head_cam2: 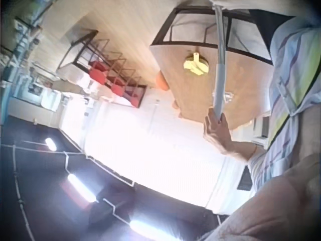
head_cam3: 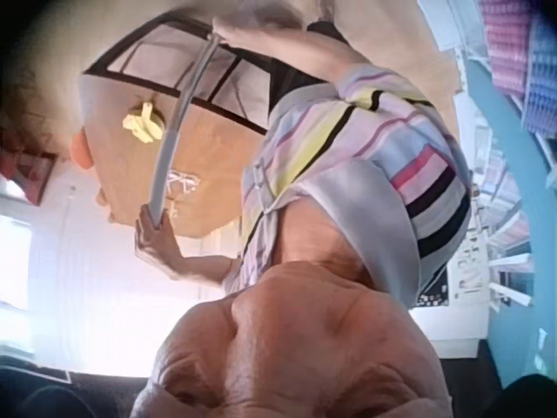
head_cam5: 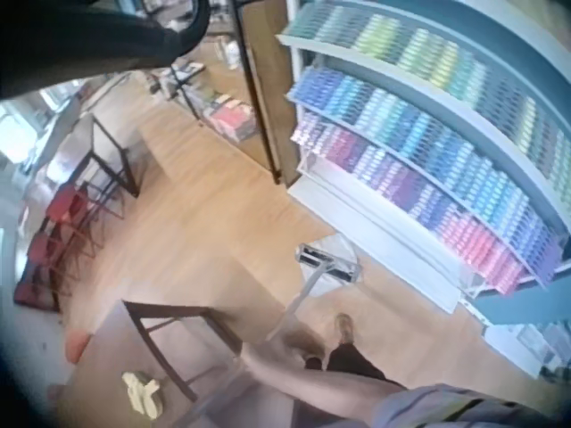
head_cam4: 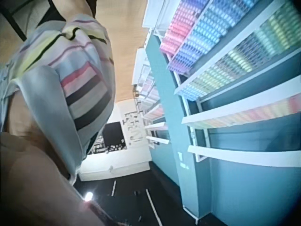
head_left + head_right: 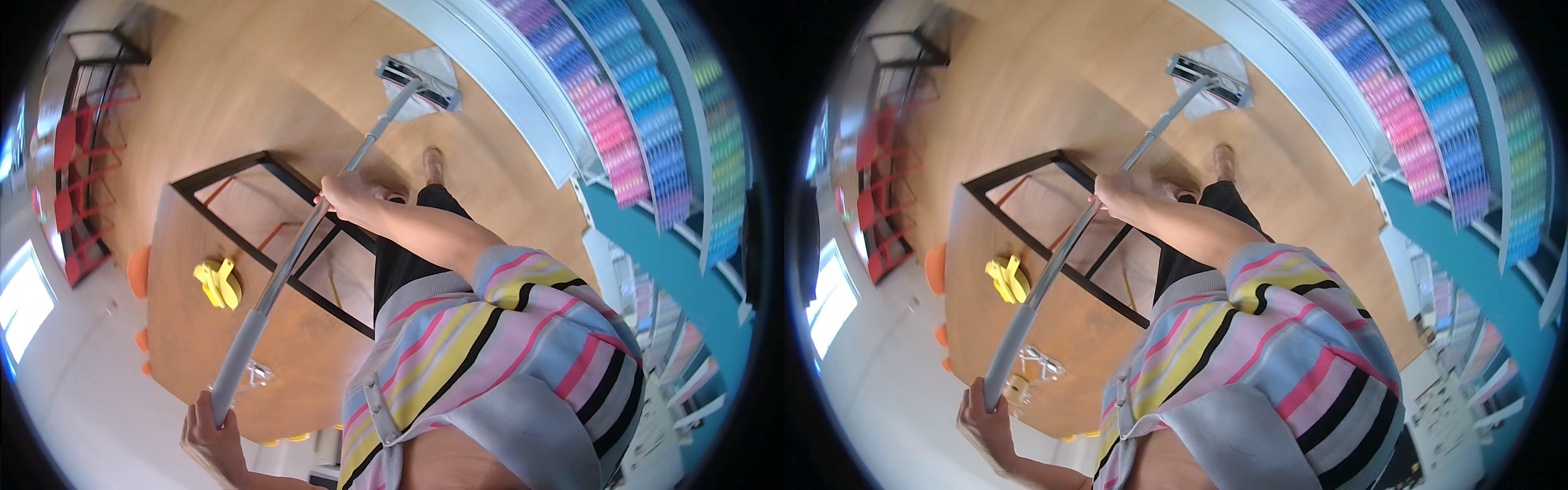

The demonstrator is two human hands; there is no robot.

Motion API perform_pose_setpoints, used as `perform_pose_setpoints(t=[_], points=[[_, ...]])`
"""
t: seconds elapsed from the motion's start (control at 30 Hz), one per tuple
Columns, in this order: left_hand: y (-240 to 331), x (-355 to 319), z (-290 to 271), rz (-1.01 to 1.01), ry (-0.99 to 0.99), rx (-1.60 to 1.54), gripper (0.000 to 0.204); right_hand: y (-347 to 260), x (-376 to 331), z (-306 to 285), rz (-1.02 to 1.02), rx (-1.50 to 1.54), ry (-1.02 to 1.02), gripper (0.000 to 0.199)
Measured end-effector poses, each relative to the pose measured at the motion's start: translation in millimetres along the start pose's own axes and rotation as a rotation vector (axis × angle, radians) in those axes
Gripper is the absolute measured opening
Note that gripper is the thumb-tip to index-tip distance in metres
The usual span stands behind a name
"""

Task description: The person mops a wooden floor in a room with colorful chairs and shelves. They use a flat mop with a white cloth to clean the floor, moving chairs out of the way to reach different areas. The person systematically covers the floor space, maneuvering around furniture and obstacles.

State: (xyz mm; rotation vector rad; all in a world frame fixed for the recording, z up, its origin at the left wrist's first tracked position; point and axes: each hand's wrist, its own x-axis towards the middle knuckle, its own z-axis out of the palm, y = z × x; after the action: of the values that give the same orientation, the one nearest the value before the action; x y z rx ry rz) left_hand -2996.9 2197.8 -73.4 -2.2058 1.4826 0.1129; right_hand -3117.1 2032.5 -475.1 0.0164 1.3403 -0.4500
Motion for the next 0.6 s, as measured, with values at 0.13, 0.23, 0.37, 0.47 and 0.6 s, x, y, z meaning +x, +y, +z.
perform_pose_setpoints(t=[0.13, 0.23, 0.37, 0.47, 0.6], points=[[-5, -28, 28, -0.234, -0.135, -0.1, 0.04, 22, 14, 68, 0.008, -0.3, -0.03, 0.015], [9, -54, 56, -0.32, -0.212, -0.276, 0.038, 44, 42, 97, -0.031, -0.568, -0.117, 0.02], [72, -66, 73, -0.64, -0.371, -0.756, 0.032, 61, 76, 118, 0.026, -0.848, -0.23, 0.024], [115, -61, 96, -0.908, -0.405, -1.45, 0.026, 56, 102, 121, -0.019, -1.159, -0.264, 0.019], [166, -45, 105, -1.209, -0.503, -1.899, 0.021, 35, 107, 111, -0.1, -1.312, -0.261, 0.017]])
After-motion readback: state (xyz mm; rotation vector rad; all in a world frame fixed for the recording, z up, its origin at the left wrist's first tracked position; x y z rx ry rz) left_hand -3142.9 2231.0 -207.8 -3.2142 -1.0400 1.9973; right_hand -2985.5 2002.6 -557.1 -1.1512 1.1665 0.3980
